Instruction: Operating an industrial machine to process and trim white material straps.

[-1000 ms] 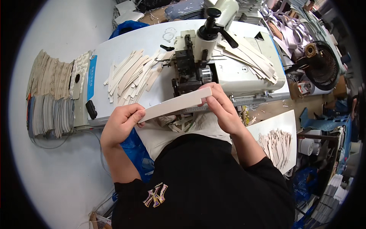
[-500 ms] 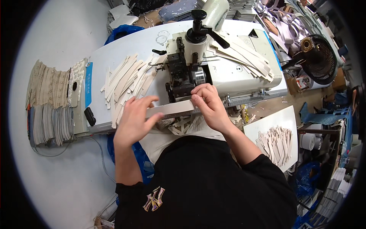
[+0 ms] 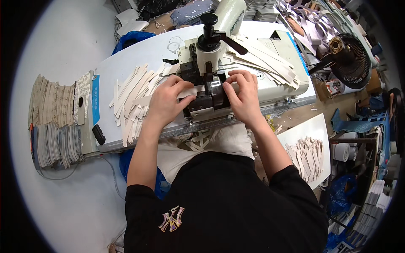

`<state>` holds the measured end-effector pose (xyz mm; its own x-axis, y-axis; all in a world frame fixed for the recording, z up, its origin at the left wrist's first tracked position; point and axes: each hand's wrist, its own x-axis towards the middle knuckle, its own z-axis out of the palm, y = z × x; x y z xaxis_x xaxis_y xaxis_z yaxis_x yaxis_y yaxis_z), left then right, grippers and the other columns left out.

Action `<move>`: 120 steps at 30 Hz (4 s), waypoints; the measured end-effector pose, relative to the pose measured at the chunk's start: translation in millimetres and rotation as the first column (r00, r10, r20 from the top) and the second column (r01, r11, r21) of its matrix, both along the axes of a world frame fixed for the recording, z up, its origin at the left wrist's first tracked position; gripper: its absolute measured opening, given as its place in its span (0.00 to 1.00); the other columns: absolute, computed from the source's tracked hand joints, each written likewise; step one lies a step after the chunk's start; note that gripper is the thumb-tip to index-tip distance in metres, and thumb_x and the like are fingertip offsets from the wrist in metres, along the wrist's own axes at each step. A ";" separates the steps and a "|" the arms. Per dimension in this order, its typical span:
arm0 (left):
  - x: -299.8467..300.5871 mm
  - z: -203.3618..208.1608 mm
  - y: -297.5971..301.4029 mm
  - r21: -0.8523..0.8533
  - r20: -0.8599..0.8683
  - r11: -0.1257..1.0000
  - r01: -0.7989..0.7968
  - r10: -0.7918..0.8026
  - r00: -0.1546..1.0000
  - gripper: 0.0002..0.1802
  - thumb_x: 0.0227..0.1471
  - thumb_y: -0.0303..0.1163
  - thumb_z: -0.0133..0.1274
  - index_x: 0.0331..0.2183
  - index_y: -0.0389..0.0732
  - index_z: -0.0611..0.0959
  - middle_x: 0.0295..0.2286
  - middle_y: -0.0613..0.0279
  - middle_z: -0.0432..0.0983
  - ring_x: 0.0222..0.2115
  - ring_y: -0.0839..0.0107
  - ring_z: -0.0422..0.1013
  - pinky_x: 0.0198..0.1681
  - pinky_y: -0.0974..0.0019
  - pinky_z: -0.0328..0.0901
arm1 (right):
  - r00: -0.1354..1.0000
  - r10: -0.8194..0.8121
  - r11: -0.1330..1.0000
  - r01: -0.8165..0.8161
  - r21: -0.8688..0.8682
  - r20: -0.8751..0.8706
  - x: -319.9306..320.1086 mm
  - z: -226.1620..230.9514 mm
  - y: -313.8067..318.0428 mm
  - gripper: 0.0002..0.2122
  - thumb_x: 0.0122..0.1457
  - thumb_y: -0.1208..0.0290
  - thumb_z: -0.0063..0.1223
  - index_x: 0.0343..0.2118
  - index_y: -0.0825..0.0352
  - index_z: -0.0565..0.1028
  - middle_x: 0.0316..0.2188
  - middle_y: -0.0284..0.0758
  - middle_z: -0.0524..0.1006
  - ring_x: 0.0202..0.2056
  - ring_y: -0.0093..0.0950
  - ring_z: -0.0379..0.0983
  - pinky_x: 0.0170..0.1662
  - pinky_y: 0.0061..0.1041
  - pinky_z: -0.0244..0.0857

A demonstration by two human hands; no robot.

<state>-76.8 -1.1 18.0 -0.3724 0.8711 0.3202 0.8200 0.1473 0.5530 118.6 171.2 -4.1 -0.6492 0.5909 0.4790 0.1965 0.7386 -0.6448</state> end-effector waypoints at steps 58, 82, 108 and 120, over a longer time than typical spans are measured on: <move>-164.8 -106.0 -77.9 -0.149 -0.190 0.819 -0.555 0.527 0.829 0.15 0.62 0.40 0.60 0.44 0.42 0.90 0.40 0.53 0.86 0.44 0.52 0.80 0.49 0.53 0.74 | 0.984 -0.181 0.974 0.178 0.143 0.007 25.6 2.0 21.6 0.13 0.64 0.67 0.63 0.49 0.63 0.79 0.64 0.38 0.71 0.65 0.40 0.60 0.70 0.40 0.49; 7.7 -15.8 14.3 0.043 -0.059 0.999 0.012 -0.010 0.998 0.16 0.52 0.39 0.71 0.40 0.41 0.89 0.38 0.60 0.78 0.37 0.58 0.79 0.40 0.56 0.74 | 0.994 0.018 0.993 -0.031 0.118 0.110 -13.4 -2.0 6.5 0.10 0.62 0.68 0.63 0.44 0.65 0.80 0.55 0.36 0.77 0.57 0.42 0.66 0.64 0.42 0.56; -112.6 -106.1 -98.9 -0.163 -0.250 0.802 -0.575 0.530 0.810 0.20 0.59 0.34 0.64 0.52 0.40 0.86 0.48 0.53 0.81 0.49 0.52 0.76 0.56 0.54 0.69 | 0.676 -0.736 0.676 0.730 0.103 0.045 89.0 -25.5 131.7 0.18 0.67 0.57 0.61 0.52 0.66 0.80 0.59 0.40 0.75 0.60 0.42 0.65 0.64 0.43 0.56; -62.7 -33.7 -85.8 0.151 0.312 0.902 -0.405 0.346 0.885 0.19 0.54 0.29 0.67 0.48 0.38 0.85 0.41 0.56 0.80 0.43 0.62 0.77 0.52 0.64 0.71 | 0.933 -0.334 0.926 0.352 0.137 -0.136 44.7 5.4 53.3 0.16 0.64 0.64 0.63 0.51 0.65 0.77 0.64 0.40 0.70 0.65 0.40 0.58 0.68 0.43 0.50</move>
